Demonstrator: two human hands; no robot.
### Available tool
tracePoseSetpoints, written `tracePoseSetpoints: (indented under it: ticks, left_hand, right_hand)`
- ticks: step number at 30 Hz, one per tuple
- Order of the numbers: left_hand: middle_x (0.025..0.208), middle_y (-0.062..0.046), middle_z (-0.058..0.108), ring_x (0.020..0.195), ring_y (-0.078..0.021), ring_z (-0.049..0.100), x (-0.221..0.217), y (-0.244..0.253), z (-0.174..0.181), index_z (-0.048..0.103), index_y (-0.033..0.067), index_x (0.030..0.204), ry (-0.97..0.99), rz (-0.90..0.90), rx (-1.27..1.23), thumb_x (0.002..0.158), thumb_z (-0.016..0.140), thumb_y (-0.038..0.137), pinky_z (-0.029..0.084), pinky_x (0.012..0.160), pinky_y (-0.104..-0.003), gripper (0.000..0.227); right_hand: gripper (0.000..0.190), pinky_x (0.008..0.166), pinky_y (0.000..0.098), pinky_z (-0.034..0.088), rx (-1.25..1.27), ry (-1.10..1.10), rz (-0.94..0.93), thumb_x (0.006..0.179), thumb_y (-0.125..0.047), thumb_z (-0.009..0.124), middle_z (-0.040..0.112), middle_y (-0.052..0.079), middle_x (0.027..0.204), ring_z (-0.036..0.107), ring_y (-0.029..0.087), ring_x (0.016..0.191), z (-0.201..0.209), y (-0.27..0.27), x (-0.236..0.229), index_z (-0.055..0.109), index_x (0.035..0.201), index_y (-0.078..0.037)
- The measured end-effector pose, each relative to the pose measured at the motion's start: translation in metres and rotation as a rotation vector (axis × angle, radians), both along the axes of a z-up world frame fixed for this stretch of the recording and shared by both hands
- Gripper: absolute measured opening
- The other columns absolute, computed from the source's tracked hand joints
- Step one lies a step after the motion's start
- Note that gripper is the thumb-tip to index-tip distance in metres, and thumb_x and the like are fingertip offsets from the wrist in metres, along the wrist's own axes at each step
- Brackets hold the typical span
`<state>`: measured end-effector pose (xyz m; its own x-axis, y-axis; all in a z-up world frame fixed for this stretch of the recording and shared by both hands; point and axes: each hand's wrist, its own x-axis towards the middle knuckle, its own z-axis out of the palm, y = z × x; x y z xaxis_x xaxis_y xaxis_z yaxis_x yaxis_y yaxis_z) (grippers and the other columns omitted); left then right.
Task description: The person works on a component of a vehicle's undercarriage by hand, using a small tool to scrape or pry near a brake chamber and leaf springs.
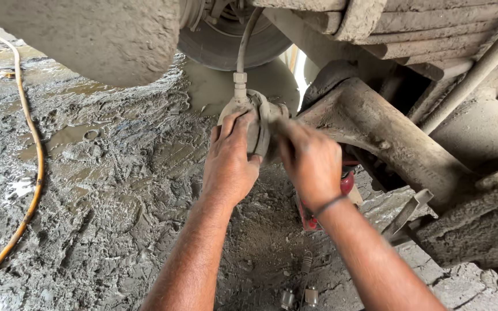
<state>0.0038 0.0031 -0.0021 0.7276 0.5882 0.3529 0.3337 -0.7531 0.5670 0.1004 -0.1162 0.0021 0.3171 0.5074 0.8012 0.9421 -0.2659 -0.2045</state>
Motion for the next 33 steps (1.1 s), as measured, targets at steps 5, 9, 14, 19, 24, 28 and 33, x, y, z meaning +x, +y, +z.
tracePoseSetpoints:
  ticks: [5,9,14,19,24,28,33]
  left_hand:
    - [0.147,-0.003,0.045,0.133,-0.0271,0.048,0.000,0.002,-0.001,0.047,0.0161,0.146,-0.010,-0.014,0.015,0.075,0.084,0.008,0.043,0.113,-0.041,0.081]
    - [0.148,-0.004,0.043,0.133,-0.0267,0.047,-0.001,0.005,0.000,0.047,0.0155,0.146,-0.023,-0.035,0.074,0.072,0.082,0.003,0.041,0.116,-0.041,0.083]
    - [0.149,0.000,0.043,0.132,-0.0255,0.046,0.001,0.006,-0.002,0.050,0.0188,0.145,-0.014,-0.038,0.036,0.076,0.072,-0.004,0.043,0.114,-0.041,0.076]
    - [0.148,0.000,0.044,0.130,-0.0266,0.048,0.001,0.007,-0.005,0.053,0.0174,0.145,-0.026,-0.016,0.087,0.083,0.062,-0.001,0.043,0.113,-0.043,0.065]
    - [0.148,-0.001,0.045,0.129,-0.0264,0.048,0.004,0.008,-0.007,0.057,0.0153,0.142,-0.056,-0.019,0.111,0.089,0.058,0.005,0.045,0.111,-0.043,0.054]
    - [0.149,0.001,0.045,0.127,-0.0236,0.049,0.004,0.009,-0.008,0.057,0.0179,0.142,-0.035,-0.014,0.041,0.090,0.053,0.002,0.048,0.107,-0.040,0.055]
    - [0.146,0.003,0.048,0.127,-0.0225,0.050,0.002,0.009,-0.005,0.060,0.0219,0.140,-0.032,0.008,0.046,0.092,0.052,0.001,0.048,0.109,-0.040,0.053]
  right_hand:
    - [0.018,0.072,0.0436,0.059,-0.060,0.149,0.023,0.094,-0.016,0.070,0.075,0.012,0.089,0.074,0.032,0.079,-0.018,-0.009,-0.002,0.070,0.111,-0.009]
    - [0.009,0.073,0.0419,0.060,-0.001,0.222,-0.010,0.100,-0.014,0.068,0.075,0.014,0.096,0.074,0.031,0.079,-0.023,0.003,0.007,0.069,0.108,-0.009]
    - [0.012,0.077,0.0455,0.058,-0.056,0.132,0.135,0.095,-0.009,0.067,0.069,0.017,0.093,0.070,0.035,0.085,-0.057,-0.003,-0.007,0.066,0.105,-0.004]
    - [0.012,0.079,0.0463,0.054,-0.008,0.220,0.155,0.098,-0.010,0.067,0.067,0.019,0.095,0.067,0.038,0.090,-0.075,0.002,0.001,0.062,0.103,0.000]
    - [0.012,0.075,0.0420,0.055,0.149,0.421,0.099,0.104,-0.010,0.063,0.067,0.019,0.092,0.068,0.036,0.082,-0.064,0.014,0.012,0.063,0.109,0.001]
    - [0.013,0.073,0.0403,0.057,0.143,0.443,0.189,0.102,-0.011,0.062,0.068,0.017,0.089,0.071,0.031,0.080,-0.065,0.012,0.007,0.063,0.110,0.000]
    - [0.014,0.074,0.0438,0.055,-0.013,0.223,0.194,0.098,-0.010,0.064,0.066,0.021,0.090,0.068,0.037,0.084,-0.067,0.003,0.005,0.064,0.106,0.002]
